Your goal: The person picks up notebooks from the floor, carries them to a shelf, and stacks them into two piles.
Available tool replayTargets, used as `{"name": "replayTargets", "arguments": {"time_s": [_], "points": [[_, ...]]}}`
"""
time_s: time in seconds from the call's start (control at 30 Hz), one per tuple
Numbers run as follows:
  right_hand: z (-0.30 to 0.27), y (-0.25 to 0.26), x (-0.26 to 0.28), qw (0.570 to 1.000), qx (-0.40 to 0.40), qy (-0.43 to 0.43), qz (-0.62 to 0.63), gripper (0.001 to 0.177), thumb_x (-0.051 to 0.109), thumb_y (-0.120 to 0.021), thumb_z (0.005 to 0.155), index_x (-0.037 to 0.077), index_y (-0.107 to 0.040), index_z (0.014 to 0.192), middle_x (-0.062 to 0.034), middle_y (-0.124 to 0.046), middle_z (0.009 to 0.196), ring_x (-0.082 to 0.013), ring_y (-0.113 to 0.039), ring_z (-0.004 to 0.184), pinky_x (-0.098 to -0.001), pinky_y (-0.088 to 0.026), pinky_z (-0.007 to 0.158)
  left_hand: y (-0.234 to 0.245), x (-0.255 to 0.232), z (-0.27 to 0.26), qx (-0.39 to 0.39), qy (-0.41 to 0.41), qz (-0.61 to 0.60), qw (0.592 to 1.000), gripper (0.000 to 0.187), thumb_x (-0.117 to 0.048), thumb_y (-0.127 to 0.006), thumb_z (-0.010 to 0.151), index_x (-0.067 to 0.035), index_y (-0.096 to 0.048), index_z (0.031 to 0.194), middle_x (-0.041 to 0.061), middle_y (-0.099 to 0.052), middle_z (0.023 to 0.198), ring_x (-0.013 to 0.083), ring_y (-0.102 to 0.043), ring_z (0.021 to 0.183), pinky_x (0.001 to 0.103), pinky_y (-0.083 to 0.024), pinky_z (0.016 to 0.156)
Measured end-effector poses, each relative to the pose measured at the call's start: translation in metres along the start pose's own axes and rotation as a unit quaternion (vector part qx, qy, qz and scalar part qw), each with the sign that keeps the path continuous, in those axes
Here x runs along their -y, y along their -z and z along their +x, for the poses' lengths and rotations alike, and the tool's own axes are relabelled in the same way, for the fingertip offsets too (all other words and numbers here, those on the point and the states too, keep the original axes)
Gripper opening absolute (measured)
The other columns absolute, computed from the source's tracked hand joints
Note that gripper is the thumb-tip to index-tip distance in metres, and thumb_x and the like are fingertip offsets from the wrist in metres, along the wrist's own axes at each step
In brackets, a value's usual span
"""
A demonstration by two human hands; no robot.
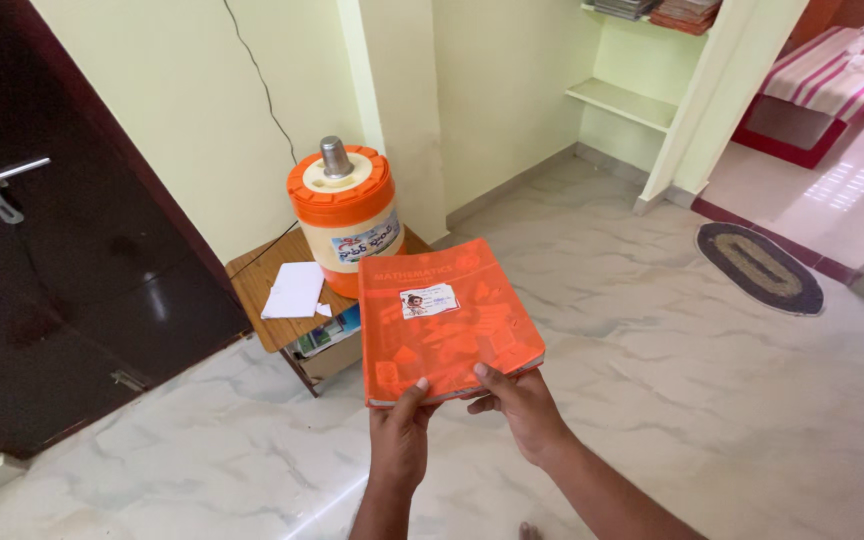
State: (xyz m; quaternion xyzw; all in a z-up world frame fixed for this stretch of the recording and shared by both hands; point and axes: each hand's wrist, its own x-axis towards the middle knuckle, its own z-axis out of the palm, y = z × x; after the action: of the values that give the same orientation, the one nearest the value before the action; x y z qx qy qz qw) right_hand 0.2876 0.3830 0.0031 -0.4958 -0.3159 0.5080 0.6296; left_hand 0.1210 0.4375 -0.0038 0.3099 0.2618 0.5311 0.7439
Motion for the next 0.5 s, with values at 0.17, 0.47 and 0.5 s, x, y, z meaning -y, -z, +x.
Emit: {"name": "replayTargets", "arguments": {"time_s": [0.17,0.47,0.5], "points": [[0.021,0.020,0.010,1.000,-0.023,0.008,-0.005,0.045,0.038,-0.071,0.090,0.007,-0.063,0.122,-0.0065,-0.075,0.104,-0.0175,-0.074,0.090,-0.0367,-0.061,0.072,-0.018,0.013,0.027,0.028,0.006,0.013,1.000,0.049,-0.006,-0.060,0.093,-0.001,-0.049,0.140,0.014,-0.067,0.128,0.0255,-0.069,0.112,0.044,-0.057,0.096],[0.074,0.055,0.040,0.999,-0.020,0.041,-0.001,0.045,0.038,-0.071,0.090,0.008,-0.062,0.122,-0.0050,-0.074,0.104,-0.0164,-0.073,0.092,-0.0361,-0.060,0.072,-0.058,0.030,0.092,0.066,0.012,0.011,0.998,0.048,-0.006,-0.060,0.094,-0.002,-0.049,0.140,0.011,-0.066,0.130,0.0243,-0.069,0.113,0.044,-0.057,0.095],[0.079,0.060,0.043,0.999,-0.021,0.044,0.003,0.045,0.038,-0.071,0.090,0.008,-0.061,0.122,-0.0051,-0.074,0.104,-0.0166,-0.073,0.093,-0.0362,-0.060,0.072,-0.062,0.033,0.099,0.067,0.014,0.008,0.998,0.048,-0.006,-0.060,0.094,-0.002,-0.049,0.140,0.011,-0.066,0.130,0.0241,-0.069,0.114,0.044,-0.057,0.095]]}}
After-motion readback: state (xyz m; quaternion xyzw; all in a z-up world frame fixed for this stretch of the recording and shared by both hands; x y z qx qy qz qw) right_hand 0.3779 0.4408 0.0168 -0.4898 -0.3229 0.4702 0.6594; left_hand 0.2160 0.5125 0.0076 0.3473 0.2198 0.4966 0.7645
